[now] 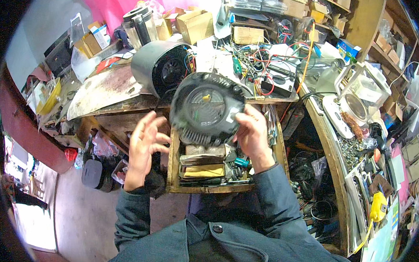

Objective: The person uses a screwdriver to remove screws from a small grey electronic device, opens the casing, and manipulates internal components and wires. They repeatedly insert and remove the screwdriver while adjusting parts inside the device.

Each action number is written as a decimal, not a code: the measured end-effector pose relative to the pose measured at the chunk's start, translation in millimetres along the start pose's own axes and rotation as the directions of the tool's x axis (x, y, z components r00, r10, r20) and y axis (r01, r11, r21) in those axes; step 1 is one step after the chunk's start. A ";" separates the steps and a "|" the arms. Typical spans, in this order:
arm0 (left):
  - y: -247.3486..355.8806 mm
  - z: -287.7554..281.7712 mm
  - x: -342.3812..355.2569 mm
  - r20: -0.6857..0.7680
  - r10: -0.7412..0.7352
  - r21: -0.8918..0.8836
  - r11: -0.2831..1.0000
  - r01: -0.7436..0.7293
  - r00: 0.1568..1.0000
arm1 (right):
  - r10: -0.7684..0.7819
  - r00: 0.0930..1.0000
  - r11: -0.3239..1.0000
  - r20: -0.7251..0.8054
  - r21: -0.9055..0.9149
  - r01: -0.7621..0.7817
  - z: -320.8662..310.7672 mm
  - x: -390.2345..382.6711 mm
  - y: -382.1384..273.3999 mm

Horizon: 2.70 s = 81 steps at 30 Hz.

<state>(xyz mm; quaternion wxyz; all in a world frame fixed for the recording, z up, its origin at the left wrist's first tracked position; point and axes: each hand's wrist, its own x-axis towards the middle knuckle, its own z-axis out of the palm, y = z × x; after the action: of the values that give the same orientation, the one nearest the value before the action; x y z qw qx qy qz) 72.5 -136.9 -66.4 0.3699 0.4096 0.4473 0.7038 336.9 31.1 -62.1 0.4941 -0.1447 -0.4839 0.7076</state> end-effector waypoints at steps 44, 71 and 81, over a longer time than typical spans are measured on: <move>50.2 -51.2 151.4 0.075 0.775 0.937 0.159 -0.310 0.627 | 0.284 0.825 0.744 0.489 -0.655 0.132 26.1 -12.0 77.5; 15.4 28.2 130.7 0.585 0.460 0.774 -0.561 -0.292 0.668 | 0.310 0.806 0.623 0.504 -0.748 0.229 22.5 -19.1 77.2; 13.6 30.4 132.2 0.565 0.410 0.765 -0.585 -0.269 0.715 | 0.305 0.801 0.624 0.515 -0.744 0.240 21.3 -18.9 77.2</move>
<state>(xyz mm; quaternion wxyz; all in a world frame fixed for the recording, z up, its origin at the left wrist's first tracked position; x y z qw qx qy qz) 46.3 -14.1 -13.3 -0.4461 0.6213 0.6339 0.1145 288.1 0.3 -120.7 0.1887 -0.1229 -0.8678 0.4430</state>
